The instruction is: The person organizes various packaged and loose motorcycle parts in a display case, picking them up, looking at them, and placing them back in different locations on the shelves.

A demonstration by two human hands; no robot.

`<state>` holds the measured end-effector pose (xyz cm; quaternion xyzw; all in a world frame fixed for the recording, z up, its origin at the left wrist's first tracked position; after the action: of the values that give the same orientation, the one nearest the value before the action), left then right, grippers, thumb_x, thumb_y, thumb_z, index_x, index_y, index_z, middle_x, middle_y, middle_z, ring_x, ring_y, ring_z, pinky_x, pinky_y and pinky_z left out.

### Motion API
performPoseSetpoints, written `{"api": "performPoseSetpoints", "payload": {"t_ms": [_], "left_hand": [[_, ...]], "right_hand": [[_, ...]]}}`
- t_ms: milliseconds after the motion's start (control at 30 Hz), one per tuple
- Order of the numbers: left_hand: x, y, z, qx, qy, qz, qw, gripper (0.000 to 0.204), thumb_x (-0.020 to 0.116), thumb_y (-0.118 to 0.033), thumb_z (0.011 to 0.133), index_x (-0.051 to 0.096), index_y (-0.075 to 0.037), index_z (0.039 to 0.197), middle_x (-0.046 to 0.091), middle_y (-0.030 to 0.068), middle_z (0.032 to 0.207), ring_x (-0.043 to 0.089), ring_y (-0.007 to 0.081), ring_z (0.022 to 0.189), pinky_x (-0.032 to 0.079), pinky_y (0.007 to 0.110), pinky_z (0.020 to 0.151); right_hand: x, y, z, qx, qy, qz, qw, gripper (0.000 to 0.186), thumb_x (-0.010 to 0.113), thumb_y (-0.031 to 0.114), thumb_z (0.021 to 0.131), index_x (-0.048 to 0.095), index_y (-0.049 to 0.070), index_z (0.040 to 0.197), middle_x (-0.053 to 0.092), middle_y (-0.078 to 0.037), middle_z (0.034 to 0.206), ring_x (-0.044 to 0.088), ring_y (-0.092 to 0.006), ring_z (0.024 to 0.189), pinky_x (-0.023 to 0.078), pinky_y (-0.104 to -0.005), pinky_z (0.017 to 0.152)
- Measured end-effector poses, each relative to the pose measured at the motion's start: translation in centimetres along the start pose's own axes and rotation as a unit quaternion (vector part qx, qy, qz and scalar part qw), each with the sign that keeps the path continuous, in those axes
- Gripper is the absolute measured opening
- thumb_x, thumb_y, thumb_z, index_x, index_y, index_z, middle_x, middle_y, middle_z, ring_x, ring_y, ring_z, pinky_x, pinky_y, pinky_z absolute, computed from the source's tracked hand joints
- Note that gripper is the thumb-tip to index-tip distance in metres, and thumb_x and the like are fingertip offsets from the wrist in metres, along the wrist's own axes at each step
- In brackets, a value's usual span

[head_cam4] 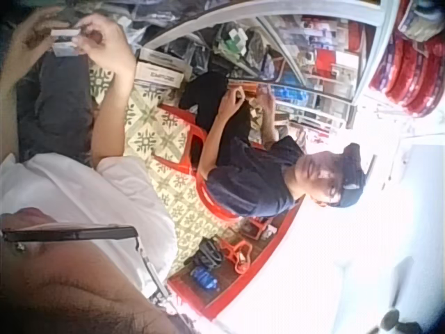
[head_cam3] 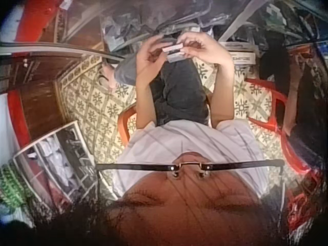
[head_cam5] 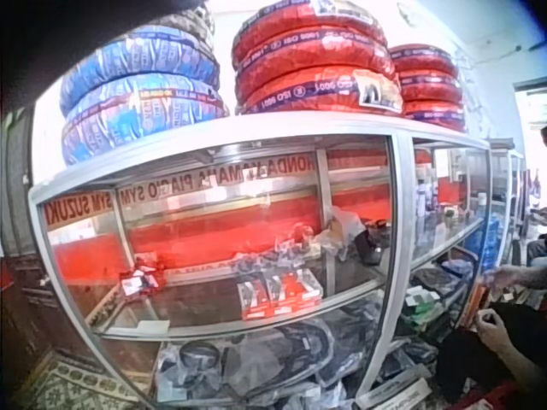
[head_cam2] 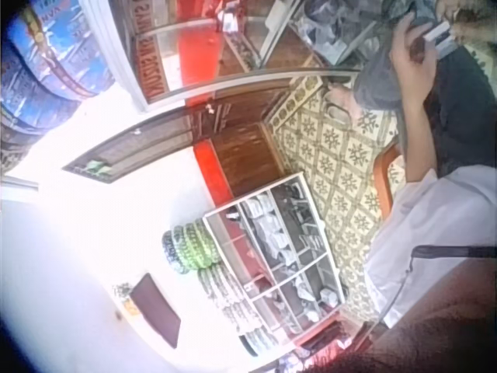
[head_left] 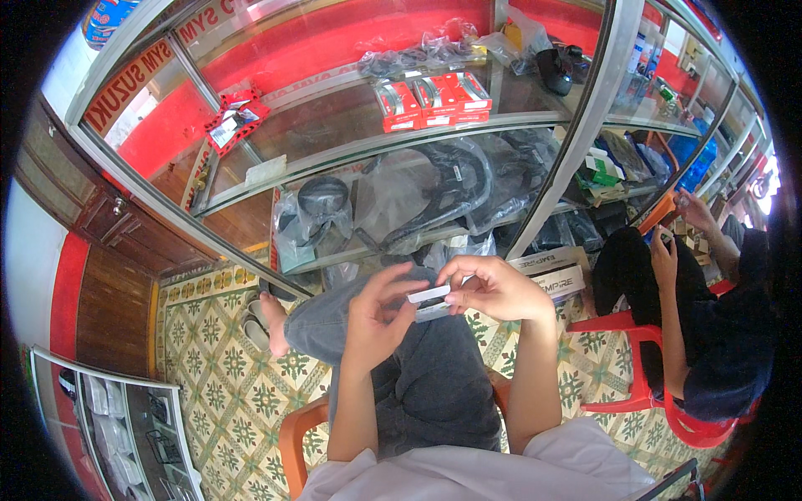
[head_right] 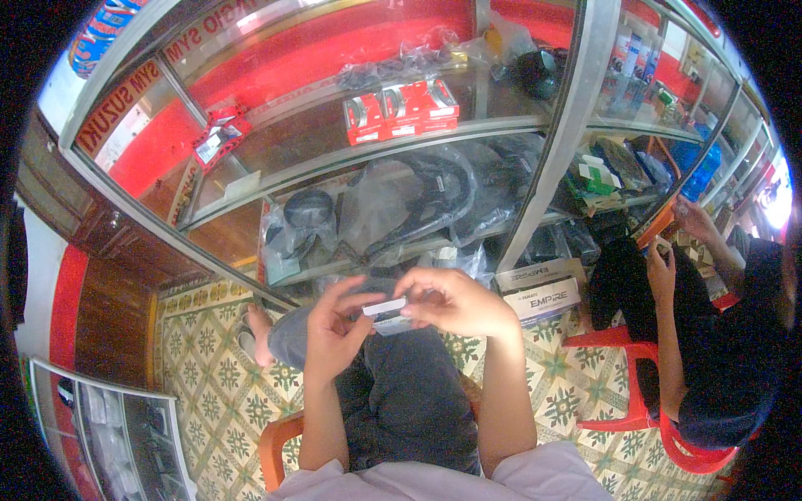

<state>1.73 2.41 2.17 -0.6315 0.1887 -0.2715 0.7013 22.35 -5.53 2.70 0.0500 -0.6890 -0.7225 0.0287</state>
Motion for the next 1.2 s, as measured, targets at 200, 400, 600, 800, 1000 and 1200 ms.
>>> {"api": "performPoseSetpoints", "payload": {"t_ms": [200, 400, 600, 800, 1000, 1200], "left_hand": [[0.0, -0.2, 0.1, 0.074, 0.073, 0.104, 0.989, 0.028, 0.075, 0.002, 0.086, 0.075, -0.002, 0.114, 0.073, 0.0145, 0.116, 0.071, 0.0163, 0.099, 0.062, 0.025, 0.072], [-0.2, 1.3, 0.2, 0.067, 0.028, 0.070, 0.995, 0.024, 0.076, 0.000, 0.087, 0.076, -0.002, 0.111, 0.074, 0.0137, 0.114, 0.071, 0.0145, 0.096, 0.060, 0.023, 0.069], [-0.1, 1.3, 0.3, 0.085, 0.024, 0.092, 0.992, 0.023, 0.076, -0.001, 0.087, 0.077, -0.003, 0.110, 0.075, 0.0140, 0.112, 0.071, 0.0134, 0.095, 0.059, 0.023, 0.067], [0.2, 0.9, 0.4, 0.073, 0.010, 0.109, 0.991, 0.025, 0.075, -0.001, 0.087, 0.077, -0.004, 0.112, 0.075, 0.0140, 0.112, 0.072, 0.0137, 0.094, 0.059, 0.023, 0.068], [0.0, 0.9, 0.3, 0.101, 0.044, 0.137, 0.984, 0.030, 0.071, 0.003, 0.088, 0.074, -0.003, 0.117, 0.075, 0.0143, 0.113, 0.072, 0.0147, 0.096, 0.061, 0.025, 0.073], [-0.4, 0.8, 0.3, 0.072, 0.102, 0.100, 0.987, 0.032, 0.066, 0.004, 0.091, 0.072, -0.002, 0.121, 0.070, 0.0172, 0.125, 0.069, 0.0175, 0.106, 0.059, 0.027, 0.081]], "right_hand": [[-0.5, -0.3, -0.1, -0.029, 0.015, -0.040, 0.999, 0.023, 0.069, 0.000, 0.091, 0.063, 0.004, 0.114, 0.060, -0.001, 0.085, 0.066, -0.0092, 0.082, 0.056, -0.0243, 0.070], [-0.3, 0.4, -0.2, 0.007, 0.027, -0.016, 0.999, 0.029, 0.069, -0.002, 0.092, 0.064, 0.001, 0.120, 0.063, -0.002, 0.086, 0.071, -0.0122, 0.084, 0.059, -0.0249, 0.076], [-0.2, 0.0, -0.3, -0.047, 0.026, -0.025, 0.998, 0.021, 0.066, 0.008, 0.097, 0.065, 0.005, 0.119, 0.066, -0.003, 0.086, 0.067, -0.0086, 0.080, 0.053, -0.0252, 0.067], [0.0, 0.8, -0.2, -0.020, -0.006, -0.057, 0.998, 0.016, 0.064, 0.010, 0.100, 0.065, 0.003, 0.115, 0.069, -0.004, 0.083, 0.068, -0.0100, 0.076, 0.053, -0.0253, 0.067], [-0.1, 0.3, -0.2, -0.028, 0.003, -0.044, 0.999, 0.014, 0.067, 0.007, 0.097, 0.065, 0.001, 0.110, 0.070, -0.004, 0.092, 0.068, -0.0083, 0.082, 0.055, -0.0244, 0.071], [-0.3, 0.1, -0.4, -0.012, 0.007, -0.015, 1.000, 0.013, 0.068, 0.002, 0.094, 0.065, 0.001, 0.107, 0.070, -0.003, 0.095, 0.067, -0.0069, 0.088, 0.055, -0.0227, 0.074]]}}
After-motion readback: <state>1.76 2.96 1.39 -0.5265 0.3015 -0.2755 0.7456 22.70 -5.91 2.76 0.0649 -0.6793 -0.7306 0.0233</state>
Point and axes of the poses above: each hand's wrist, its own z-axis towards the middle knuckle, its own x-axis out of the palm, y = z × x, the point moved 2 cm from there along z, towards the middle knuckle
